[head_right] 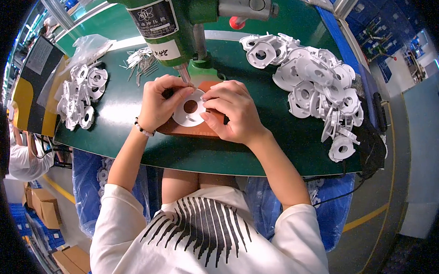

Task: The person processes white plastic components using a manual press machine.

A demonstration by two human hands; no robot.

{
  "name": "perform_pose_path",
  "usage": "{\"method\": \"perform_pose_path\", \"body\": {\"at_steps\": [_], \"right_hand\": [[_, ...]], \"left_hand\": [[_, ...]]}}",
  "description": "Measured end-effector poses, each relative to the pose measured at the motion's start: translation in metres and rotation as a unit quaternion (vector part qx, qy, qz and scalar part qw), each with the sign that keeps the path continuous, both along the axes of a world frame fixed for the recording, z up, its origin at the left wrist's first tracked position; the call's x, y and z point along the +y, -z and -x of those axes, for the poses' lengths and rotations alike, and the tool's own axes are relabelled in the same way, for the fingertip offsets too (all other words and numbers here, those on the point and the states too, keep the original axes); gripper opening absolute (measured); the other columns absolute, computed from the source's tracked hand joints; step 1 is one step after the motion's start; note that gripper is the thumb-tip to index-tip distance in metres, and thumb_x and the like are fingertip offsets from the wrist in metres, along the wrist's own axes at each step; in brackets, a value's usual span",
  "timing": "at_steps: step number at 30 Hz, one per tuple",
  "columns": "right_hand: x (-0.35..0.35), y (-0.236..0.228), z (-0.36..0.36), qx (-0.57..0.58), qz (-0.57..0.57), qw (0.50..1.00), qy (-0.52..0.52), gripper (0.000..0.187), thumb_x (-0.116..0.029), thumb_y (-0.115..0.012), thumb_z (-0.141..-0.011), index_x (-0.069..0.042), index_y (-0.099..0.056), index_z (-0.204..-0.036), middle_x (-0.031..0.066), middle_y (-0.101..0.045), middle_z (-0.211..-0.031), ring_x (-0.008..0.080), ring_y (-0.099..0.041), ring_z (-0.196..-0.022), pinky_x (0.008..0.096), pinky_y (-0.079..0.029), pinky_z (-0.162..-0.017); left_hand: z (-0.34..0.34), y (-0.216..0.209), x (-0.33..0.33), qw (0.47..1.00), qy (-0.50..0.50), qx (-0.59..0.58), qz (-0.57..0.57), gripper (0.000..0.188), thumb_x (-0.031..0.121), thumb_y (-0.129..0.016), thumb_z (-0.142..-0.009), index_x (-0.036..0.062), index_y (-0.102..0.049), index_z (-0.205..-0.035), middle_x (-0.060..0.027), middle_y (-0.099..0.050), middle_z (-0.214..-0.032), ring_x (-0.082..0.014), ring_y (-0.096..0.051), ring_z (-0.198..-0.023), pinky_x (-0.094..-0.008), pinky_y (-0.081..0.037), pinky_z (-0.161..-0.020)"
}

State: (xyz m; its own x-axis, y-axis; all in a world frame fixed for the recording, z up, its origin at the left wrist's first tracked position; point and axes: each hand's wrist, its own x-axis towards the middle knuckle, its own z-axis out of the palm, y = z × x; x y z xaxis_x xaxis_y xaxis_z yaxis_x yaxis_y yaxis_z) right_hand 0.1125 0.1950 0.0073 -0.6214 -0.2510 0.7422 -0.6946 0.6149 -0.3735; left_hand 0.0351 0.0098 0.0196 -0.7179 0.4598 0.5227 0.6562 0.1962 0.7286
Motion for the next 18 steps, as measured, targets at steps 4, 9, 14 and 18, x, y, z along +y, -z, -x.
{"method": "perform_pose_path", "body": {"at_steps": [4, 9, 14, 18], "right_hand": [[-0.0001, -0.0005, 0.0001, 0.002, -0.001, 1.0, 0.001, 0.015, -0.021, -0.065, -0.077, -0.006, -0.062, -0.077, 0.0055, -0.063, -0.091, 0.0244, -0.057, -0.091, 0.0377, -0.042, -0.084], [-0.0009, -0.0018, -0.0003, -0.001, -0.002, 1.0, 0.002, 0.016, -0.021, -0.065, -0.077, -0.006, -0.063, -0.078, 0.0057, -0.063, -0.091, 0.0241, -0.057, -0.09, 0.0371, -0.042, -0.083], [-0.0007, -0.0015, -0.0001, -0.002, -0.004, 1.0, 0.0, 0.015, -0.021, -0.065, -0.077, -0.005, -0.063, -0.078, 0.006, -0.063, -0.09, 0.0236, -0.057, -0.089, 0.0366, -0.042, -0.082], [-0.0019, -0.002, -0.0004, -0.014, 0.002, 1.0, 0.006, 0.014, -0.019, -0.066, -0.076, -0.006, -0.063, -0.077, 0.0061, -0.063, -0.09, 0.0233, -0.057, -0.089, 0.0364, -0.042, -0.082]], "left_hand": [[0.0003, 0.0001, -0.0004, 1.0, -0.001, 0.003, 0.003, 0.011, 0.009, -0.073, -0.071, 0.0027, -0.068, -0.078, -0.0116, -0.064, -0.068, -0.0206, -0.061, -0.057, -0.0287, -0.047, -0.055], [0.0017, 0.0018, -0.0004, 1.0, 0.0, 0.012, 0.0, 0.011, 0.009, -0.073, -0.071, 0.0029, -0.068, -0.078, -0.0117, -0.063, -0.067, -0.0209, -0.061, -0.056, -0.0288, -0.047, -0.054], [0.0021, 0.002, -0.0009, 1.0, -0.001, 0.019, 0.0, 0.011, 0.009, -0.073, -0.071, 0.0032, -0.069, -0.078, -0.0116, -0.063, -0.066, -0.0207, -0.06, -0.056, -0.0283, -0.046, -0.053], [0.0021, 0.0018, -0.0004, 1.0, -0.004, 0.016, -0.002, 0.011, 0.009, -0.074, -0.071, 0.0034, -0.069, -0.078, -0.0112, -0.063, -0.066, -0.0205, -0.06, -0.056, -0.0284, -0.046, -0.054]]}}
